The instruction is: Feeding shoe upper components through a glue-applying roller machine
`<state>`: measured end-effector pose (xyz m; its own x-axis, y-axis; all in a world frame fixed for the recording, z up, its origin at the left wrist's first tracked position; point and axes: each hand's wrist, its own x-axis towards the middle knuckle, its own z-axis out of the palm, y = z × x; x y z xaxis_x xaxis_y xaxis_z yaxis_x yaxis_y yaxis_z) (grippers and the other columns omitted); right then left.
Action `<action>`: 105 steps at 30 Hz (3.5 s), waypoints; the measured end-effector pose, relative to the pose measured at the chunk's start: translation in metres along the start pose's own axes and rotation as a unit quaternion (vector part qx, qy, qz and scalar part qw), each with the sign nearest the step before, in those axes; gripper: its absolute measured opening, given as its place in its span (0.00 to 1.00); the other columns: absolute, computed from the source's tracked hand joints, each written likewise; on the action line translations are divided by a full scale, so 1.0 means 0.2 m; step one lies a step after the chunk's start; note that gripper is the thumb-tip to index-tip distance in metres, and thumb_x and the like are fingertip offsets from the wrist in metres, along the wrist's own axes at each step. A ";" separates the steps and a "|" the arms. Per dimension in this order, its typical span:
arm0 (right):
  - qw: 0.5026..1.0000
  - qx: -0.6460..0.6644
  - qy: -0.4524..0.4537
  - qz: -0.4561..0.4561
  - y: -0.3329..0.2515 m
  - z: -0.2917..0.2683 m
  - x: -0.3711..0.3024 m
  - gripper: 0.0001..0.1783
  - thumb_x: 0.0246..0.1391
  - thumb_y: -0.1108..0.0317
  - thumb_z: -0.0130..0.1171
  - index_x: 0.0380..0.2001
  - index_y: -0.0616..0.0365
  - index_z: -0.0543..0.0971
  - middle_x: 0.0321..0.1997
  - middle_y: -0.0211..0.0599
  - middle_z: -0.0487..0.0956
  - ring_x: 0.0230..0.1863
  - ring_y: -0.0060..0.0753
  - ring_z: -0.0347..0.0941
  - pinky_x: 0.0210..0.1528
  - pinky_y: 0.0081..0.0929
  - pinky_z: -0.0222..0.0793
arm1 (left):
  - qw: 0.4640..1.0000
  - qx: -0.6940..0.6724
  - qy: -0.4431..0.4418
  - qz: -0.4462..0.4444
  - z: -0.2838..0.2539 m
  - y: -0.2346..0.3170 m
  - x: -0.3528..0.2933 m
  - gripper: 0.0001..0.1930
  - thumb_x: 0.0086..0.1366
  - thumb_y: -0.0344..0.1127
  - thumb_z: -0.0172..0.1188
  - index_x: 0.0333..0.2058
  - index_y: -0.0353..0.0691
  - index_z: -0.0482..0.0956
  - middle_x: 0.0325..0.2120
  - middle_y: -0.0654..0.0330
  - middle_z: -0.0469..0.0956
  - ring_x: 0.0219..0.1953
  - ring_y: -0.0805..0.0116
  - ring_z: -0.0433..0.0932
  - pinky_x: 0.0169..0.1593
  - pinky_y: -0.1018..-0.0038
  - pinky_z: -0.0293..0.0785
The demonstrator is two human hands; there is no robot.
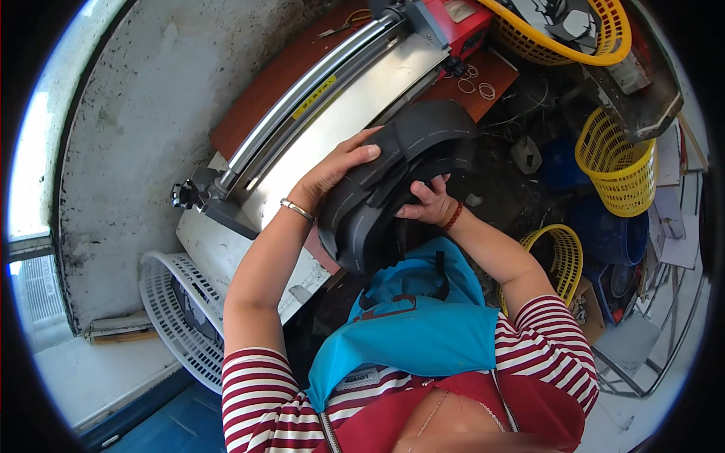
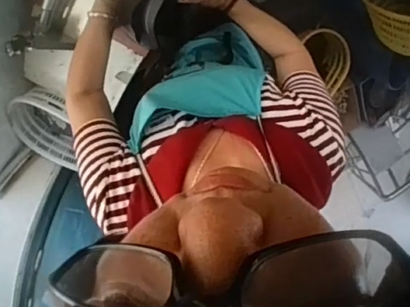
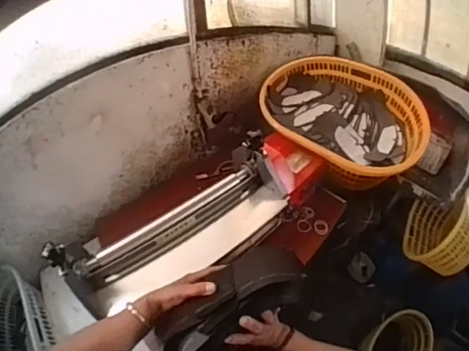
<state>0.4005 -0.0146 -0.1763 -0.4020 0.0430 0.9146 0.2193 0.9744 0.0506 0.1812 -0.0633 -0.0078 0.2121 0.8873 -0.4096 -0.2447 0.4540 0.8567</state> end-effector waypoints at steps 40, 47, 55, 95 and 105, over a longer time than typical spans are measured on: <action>0.882 0.343 -0.299 0.124 0.02 -0.22 -0.06 0.24 0.45 0.75 0.66 0.50 0.52 0.81 0.60 0.39 0.76 0.58 0.43 0.74 0.55 0.40 0.72 | 0.890 0.416 0.184 0.021 -0.24 -0.66 -0.08 0.49 0.46 0.60 0.77 0.66 0.45 0.72 0.71 0.46 0.60 0.73 0.46 0.58 0.74 0.57 0.55; 0.879 0.306 -0.363 0.047 0.09 -0.03 0.15 0.41 0.38 0.65 0.77 0.60 0.44 0.75 0.62 0.34 0.72 0.60 0.41 0.69 0.58 0.43 0.66 | 0.867 0.463 0.182 0.012 -0.24 -0.69 -0.11 0.49 0.47 0.62 0.76 0.66 0.47 0.72 0.72 0.48 0.58 0.74 0.46 0.56 0.75 0.57 0.53; 0.832 0.389 -0.396 -0.019 0.08 0.06 0.22 0.33 0.40 0.58 0.76 0.54 0.44 0.80 0.51 0.35 0.74 0.48 0.39 0.73 0.51 0.37 0.71 | 0.884 0.446 0.137 0.040 -0.27 -0.73 -0.19 0.48 0.46 0.57 0.76 0.66 0.50 0.72 0.73 0.49 0.56 0.75 0.44 0.53 0.75 0.55 0.52; 0.788 0.405 -0.426 -0.185 -0.03 0.22 0.51 0.21 0.47 0.62 0.70 0.47 0.51 0.83 0.44 0.31 0.77 0.43 0.36 0.75 0.45 0.33 0.74 | 0.762 0.444 0.437 0.176 -0.89 0.49 -0.10 0.10 0.60 0.28 0.62 0.39 0.30 0.80 0.34 0.46 0.83 0.40 0.54 0.81 0.46 0.63 0.76; 0.754 0.485 -0.432 -0.100 -0.06 0.17 0.47 0.09 0.49 0.69 0.68 0.35 0.54 0.85 0.34 0.33 0.78 0.34 0.36 0.77 0.38 0.34 0.75 | 0.767 0.193 0.561 0.245 -0.79 0.63 -0.35 0.11 0.63 0.27 0.56 0.44 0.36 0.82 0.27 0.64 0.76 0.24 0.75 0.73 0.24 0.78 0.73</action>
<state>0.3309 -0.0140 -0.1050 -0.8621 -0.4062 0.3029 -0.5063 0.6661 -0.5477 -0.0140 -0.0550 0.0787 -0.8161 0.5539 0.1651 0.3100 0.1784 0.9339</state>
